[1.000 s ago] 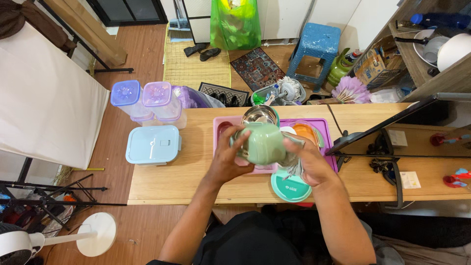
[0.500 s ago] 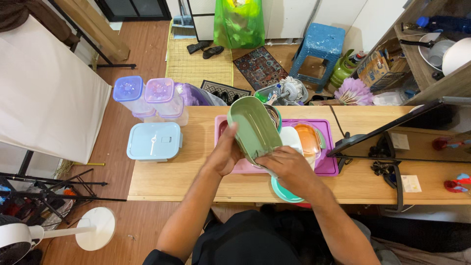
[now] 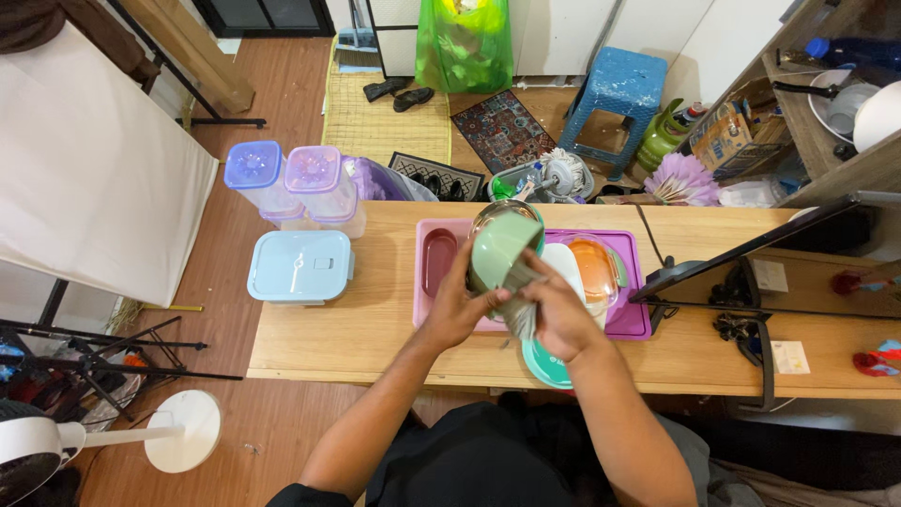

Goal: The person wipes the inside and outside of several plastic food containers and a metal bowl using a cloth. They handle each item one at a time, turning them over to wipe all surfaces, then place them back on the table.

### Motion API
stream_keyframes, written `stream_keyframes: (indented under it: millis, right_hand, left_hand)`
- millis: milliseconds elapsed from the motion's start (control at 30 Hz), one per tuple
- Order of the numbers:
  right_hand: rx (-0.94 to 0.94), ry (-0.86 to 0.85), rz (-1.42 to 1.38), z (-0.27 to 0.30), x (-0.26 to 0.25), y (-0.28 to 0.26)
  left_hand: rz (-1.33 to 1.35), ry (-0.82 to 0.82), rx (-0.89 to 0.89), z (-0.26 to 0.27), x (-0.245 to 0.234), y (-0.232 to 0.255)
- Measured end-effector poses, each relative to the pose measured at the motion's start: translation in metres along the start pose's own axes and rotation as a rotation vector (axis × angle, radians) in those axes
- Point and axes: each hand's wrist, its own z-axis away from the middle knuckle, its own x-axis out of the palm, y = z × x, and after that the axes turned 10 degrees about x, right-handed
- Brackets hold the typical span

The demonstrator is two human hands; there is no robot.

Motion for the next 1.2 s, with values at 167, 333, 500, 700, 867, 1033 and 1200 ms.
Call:
stream_keyframes:
  millis: [167, 333, 500, 700, 867, 1033, 1200]
  right_hand:
    - [0.009, -0.200, -0.328, 0.011, -0.006, -0.012]
    - [-0.119, 0.088, -0.012, 0.008, 0.007, -0.004]
    - [-0.467, 0.335, 1.005, 0.022, 0.007, -0.004]
    - [-0.867, 0.078, 1.898, 0.022, 0.000, 0.007]
    - [-0.367, 0.219, 1.513, 0.018, 0.008, 0.034]
    - [-0.086, 0.155, 0.604, 0.006, 0.008, 0.037]
    - [0.037, 0.009, -0.122, 0.008, -0.006, 0.006]
  left_hand:
    - [-0.210, 0.012, 0.206, 0.010, -0.005, -0.008]
    - [-0.461, -0.015, 0.411, 0.011, -0.016, -0.010]
    - [0.334, -0.009, -0.164, 0.008, -0.020, -0.015]
    - [0.973, 0.129, -0.388, -0.015, -0.033, -0.017]
    - [0.426, 0.210, -0.406, -0.022, -0.015, -0.012]
    - [0.139, 0.213, -0.121, -0.010, 0.005, -0.010]
    - [-0.012, 0.024, 0.091, 0.003, 0.002, -0.002]
